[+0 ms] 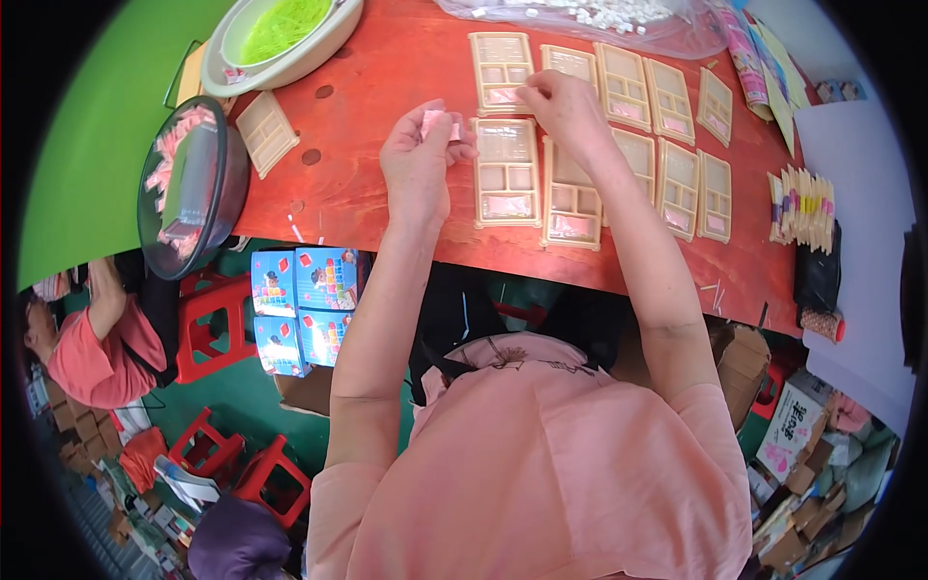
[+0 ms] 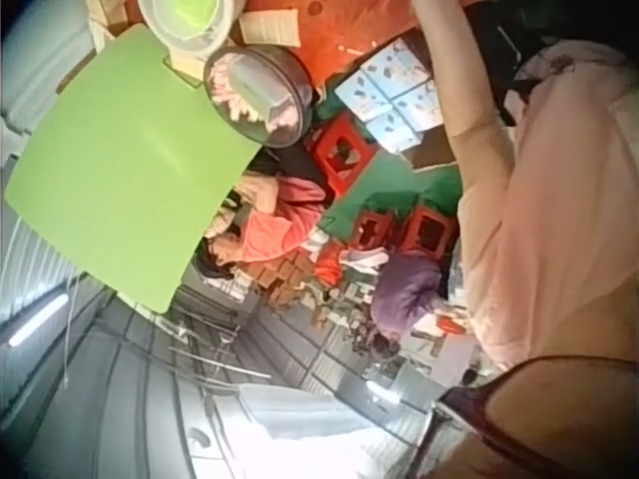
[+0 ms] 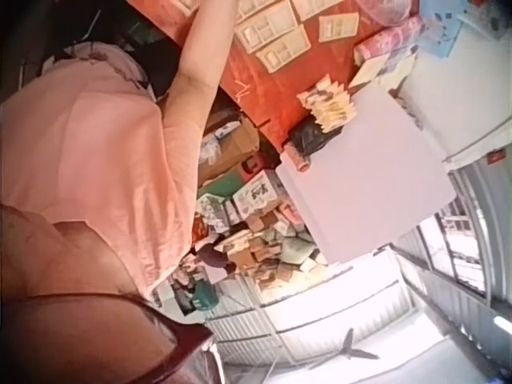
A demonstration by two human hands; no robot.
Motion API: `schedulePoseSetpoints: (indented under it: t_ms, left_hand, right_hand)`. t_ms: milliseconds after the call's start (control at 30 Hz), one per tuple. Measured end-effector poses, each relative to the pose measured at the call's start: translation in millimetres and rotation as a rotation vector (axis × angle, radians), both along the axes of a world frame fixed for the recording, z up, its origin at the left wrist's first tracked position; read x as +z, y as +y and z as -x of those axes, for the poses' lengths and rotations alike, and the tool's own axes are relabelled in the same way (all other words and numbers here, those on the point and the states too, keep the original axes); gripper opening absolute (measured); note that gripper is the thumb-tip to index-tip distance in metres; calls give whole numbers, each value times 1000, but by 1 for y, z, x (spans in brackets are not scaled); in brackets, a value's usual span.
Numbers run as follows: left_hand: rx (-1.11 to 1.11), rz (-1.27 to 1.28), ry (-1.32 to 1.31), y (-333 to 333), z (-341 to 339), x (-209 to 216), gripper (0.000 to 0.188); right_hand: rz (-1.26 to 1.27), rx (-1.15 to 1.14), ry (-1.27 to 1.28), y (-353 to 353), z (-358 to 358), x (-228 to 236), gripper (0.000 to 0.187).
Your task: Packaging small pellets into plastic trays and assembling small wooden decorative lattices.
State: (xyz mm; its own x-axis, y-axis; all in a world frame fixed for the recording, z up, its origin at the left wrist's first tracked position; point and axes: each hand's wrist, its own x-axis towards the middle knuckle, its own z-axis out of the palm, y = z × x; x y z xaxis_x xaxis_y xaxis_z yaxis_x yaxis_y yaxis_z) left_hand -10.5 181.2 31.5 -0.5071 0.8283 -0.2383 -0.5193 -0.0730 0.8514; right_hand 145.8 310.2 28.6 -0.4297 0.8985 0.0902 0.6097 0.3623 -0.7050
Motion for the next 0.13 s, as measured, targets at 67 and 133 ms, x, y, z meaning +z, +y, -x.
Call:
schedulePoseSetpoints:
  t_ms: [67,133]
  left_hand:
    - [-56,24,18,-18,14,13,29]
    - [-193,17,75,-42,36,28,32]
  right_hand:
    - [-330,-52,-145,-9,5,-1,34]
    - [-77,-46,-18,-12,2,5,34]
